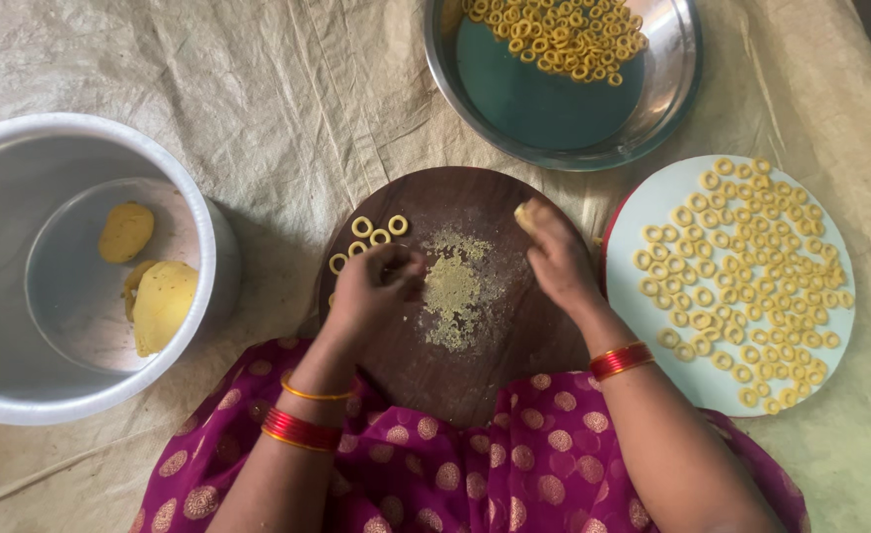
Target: The person shapes yellow dough into small ring-shaped snacks by hand. They roll small pieces of dough into thin ropes, form them into circles, and place the finished rings onto a nearby plate.
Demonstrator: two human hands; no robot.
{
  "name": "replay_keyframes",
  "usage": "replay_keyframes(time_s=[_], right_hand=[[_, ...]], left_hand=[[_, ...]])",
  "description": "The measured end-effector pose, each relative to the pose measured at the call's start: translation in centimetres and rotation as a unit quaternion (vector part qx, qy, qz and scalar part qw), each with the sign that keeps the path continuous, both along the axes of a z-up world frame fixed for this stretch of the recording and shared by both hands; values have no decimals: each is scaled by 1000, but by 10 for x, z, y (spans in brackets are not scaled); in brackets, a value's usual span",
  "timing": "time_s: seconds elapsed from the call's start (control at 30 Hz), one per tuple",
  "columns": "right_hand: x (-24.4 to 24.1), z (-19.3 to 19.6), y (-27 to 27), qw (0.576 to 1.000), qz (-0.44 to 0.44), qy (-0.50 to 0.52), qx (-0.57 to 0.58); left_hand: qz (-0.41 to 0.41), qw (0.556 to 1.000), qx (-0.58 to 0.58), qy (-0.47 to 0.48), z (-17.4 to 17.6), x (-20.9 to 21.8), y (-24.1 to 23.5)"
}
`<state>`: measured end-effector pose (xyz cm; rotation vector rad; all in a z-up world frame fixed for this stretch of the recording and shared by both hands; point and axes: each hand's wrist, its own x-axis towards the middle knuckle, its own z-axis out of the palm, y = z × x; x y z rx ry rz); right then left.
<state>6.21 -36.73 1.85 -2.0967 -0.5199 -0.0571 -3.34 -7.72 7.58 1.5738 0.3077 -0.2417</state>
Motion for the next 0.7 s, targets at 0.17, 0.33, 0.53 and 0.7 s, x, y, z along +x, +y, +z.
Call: replay_keyframes(time_s=[0.17, 0.33, 0.53, 0.7], right_hand=[[6, -18, -14, 984, -67, 126, 105], [14, -8, -44, 949, -249, 33, -192], [19, -17, -67, 894, -301, 272, -193], [26, -28, -67, 910, -308, 236, -148]], left_hand=[[68, 953, 286, 78, -18, 2, 44], [43, 854, 442, 272, -33, -3, 79], [-61, 859, 277, 426, -62, 3, 72], [-5, 878, 305, 370, -57, -3, 72]])
